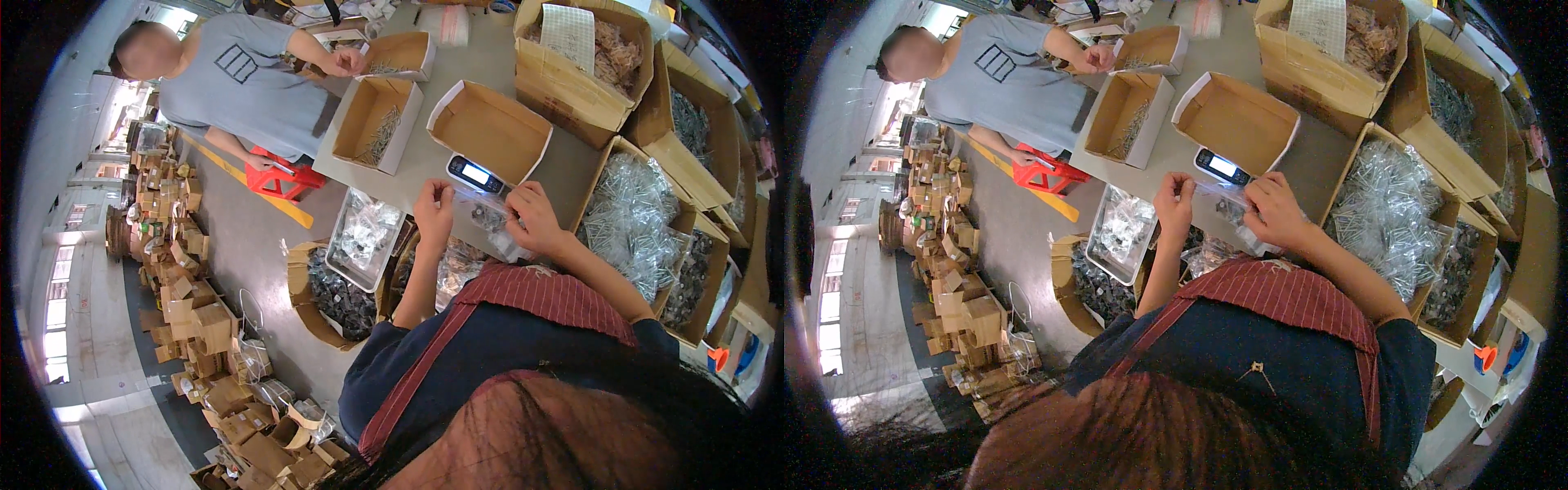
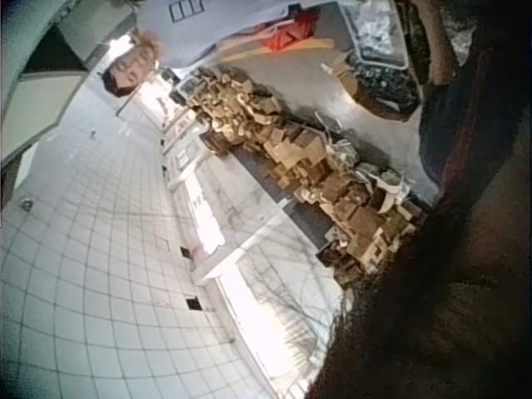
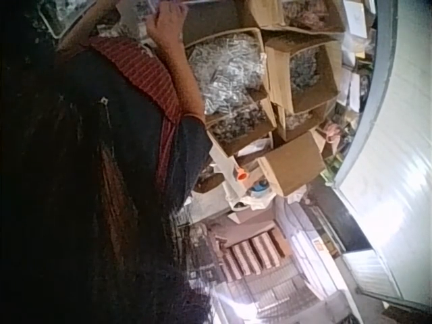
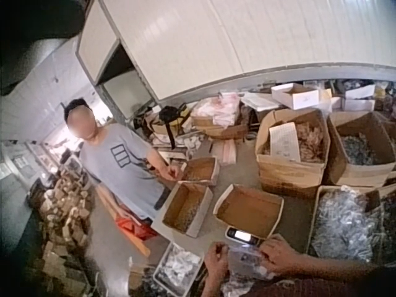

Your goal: The person picks up metal brackets, bolts, and washers from several boxes, places them into small plastic bags, and weighs the bags on a digital scale.

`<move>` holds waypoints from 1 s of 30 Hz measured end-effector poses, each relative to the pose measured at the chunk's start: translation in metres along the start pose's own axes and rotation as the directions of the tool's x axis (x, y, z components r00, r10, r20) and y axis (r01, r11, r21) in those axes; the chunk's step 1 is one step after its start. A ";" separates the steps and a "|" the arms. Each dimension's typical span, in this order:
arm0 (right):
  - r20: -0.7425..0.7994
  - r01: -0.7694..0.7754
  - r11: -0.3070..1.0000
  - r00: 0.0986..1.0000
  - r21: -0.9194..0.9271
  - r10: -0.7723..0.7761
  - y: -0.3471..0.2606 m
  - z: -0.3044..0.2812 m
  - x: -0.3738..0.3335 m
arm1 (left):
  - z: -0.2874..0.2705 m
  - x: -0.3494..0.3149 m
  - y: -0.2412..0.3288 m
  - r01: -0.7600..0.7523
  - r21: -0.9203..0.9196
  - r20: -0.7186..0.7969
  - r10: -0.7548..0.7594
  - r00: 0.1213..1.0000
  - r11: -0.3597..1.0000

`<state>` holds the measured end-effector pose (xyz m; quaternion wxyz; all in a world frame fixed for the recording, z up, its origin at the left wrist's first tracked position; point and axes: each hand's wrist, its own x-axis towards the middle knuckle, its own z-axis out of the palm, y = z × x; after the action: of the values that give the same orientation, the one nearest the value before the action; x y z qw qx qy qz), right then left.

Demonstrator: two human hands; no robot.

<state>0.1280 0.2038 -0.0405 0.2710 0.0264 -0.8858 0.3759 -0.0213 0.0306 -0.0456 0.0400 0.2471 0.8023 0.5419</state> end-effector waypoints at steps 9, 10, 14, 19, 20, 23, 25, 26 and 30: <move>-0.010 -0.002 1.000 1.000 0.019 0.003 -0.002 -0.001 0.002 | 0.001 0.002 -0.005 0.018 0.010 -0.008 -0.018 1.000 1.000; -0.017 0.009 1.000 1.000 0.026 -0.008 -0.002 -0.002 0.002 | 0.000 0.003 -0.006 0.017 0.011 -0.008 -0.016 1.000 1.000; -0.032 0.002 0.999 0.999 0.039 0.000 -0.001 -0.001 0.001 | 0.000 0.003 -0.009 0.027 0.023 0.001 -0.027 1.000 0.999; 0.009 -0.129 0.981 0.992 0.148 0.129 0.000 -0.002 -0.003 | -0.001 0.002 -0.025 0.116 -0.204 0.043 -0.110 0.993 0.972; 0.028 -0.198 0.960 0.980 0.199 0.196 0.000 -0.002 -0.003 | -0.001 0.002 -0.027 0.163 -0.295 0.068 -0.150 0.986 0.942; 0.054 -0.243 0.950 0.970 0.196 0.237 0.004 0.000 -0.006 | -0.002 -0.005 -0.032 0.200 -0.412 0.146 -0.152 0.977 0.889; 0.077 -0.291 0.929 0.957 0.227 0.281 0.004 -0.001 -0.005 | 0.000 -0.008 -0.031 0.193 -0.447 0.195 -0.115 0.974 0.873; 0.106 -0.342 0.904 0.940 0.258 0.326 0.004 -0.001 -0.005 | 0.003 -0.014 -0.029 0.243 -0.427 0.254 -0.142 0.957 0.871; 0.096 -0.331 0.914 0.944 0.236 0.317 0.001 -0.001 -0.004 | 0.020 -0.043 -0.049 0.256 -0.241 0.403 -0.144 0.904 0.936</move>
<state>0.1311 0.2044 -0.0426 0.1746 -0.0765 -0.8308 0.5229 0.0059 0.0140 -0.1062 0.2858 0.2540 0.7129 0.5879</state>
